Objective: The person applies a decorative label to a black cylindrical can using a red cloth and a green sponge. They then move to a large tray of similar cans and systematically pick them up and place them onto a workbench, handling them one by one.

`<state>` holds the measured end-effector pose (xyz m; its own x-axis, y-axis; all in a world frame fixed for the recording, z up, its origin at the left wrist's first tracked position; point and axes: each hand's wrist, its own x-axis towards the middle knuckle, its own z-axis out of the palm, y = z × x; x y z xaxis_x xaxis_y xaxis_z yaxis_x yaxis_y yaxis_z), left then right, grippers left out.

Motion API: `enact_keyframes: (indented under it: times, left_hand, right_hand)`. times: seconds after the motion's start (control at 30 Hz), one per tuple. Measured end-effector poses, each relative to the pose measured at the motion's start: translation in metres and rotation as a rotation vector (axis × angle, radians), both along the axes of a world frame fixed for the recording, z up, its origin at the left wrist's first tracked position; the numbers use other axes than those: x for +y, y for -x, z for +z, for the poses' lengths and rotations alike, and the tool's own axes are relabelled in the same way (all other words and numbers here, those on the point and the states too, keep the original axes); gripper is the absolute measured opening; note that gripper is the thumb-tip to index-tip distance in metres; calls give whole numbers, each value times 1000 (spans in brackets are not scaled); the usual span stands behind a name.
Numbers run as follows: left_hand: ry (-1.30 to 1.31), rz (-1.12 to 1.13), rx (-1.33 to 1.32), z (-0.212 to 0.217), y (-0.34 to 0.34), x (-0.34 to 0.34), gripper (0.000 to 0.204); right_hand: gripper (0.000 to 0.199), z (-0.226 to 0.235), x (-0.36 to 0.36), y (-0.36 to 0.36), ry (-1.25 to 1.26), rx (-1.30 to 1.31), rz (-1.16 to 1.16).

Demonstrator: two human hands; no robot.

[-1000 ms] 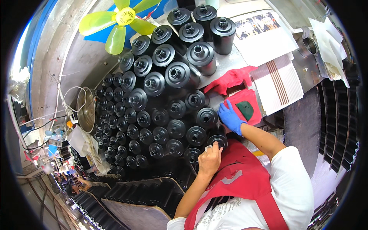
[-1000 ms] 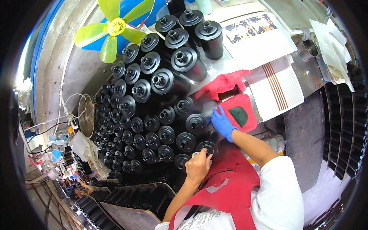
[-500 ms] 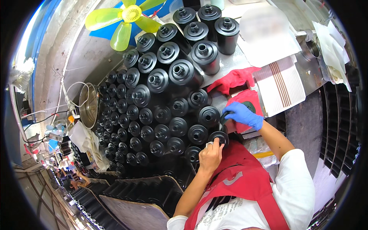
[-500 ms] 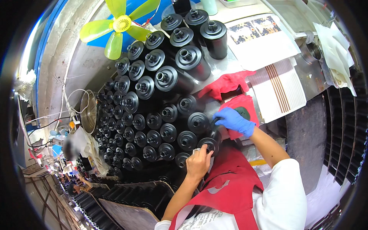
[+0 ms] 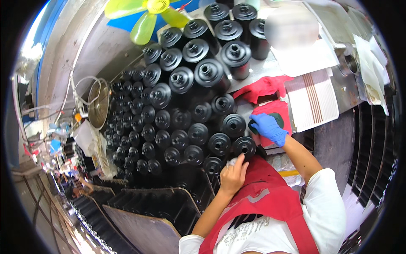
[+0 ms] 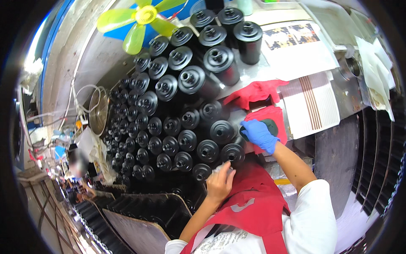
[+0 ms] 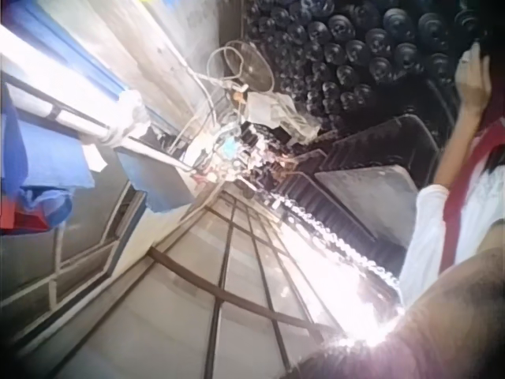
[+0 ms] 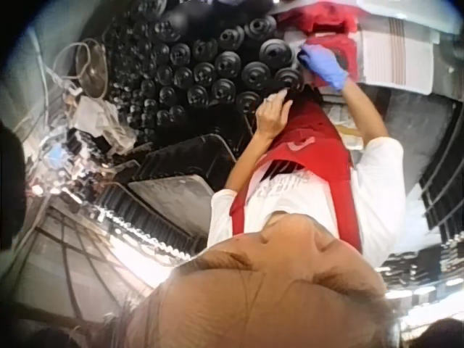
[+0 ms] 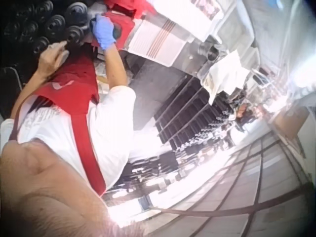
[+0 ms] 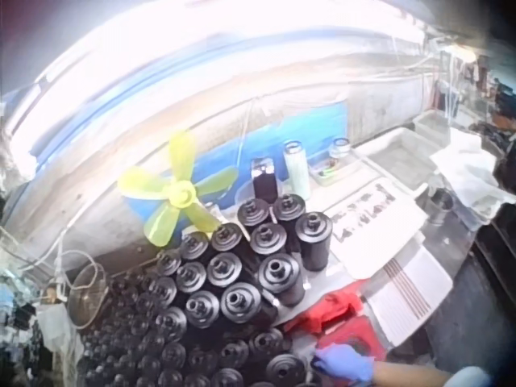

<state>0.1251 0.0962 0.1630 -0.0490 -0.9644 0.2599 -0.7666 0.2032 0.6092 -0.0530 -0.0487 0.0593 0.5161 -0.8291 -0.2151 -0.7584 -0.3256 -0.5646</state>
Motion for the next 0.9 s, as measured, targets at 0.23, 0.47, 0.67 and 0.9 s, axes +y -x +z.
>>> enact_keyframes:
  times: [0.23,0.47,0.67,0.9]
  left_hand:
    - [-965,1123,1637,-110,-35,162,56]
    - [-516,718,1159,-198,-52,97,59]
    - [-45,778,2614,-202,-62,41,49]
    - [-177,766,2616,-172,-64,39,50]
  right_hand:
    - [35,2,32,16,132,-133,-130]
    - [60,3,101,21,-1583,-600,-936]
    - [54,-26,94,-23,-1923,-1110,-1121]
    - [59,-46,90,-8,-1772,-1063,-951]
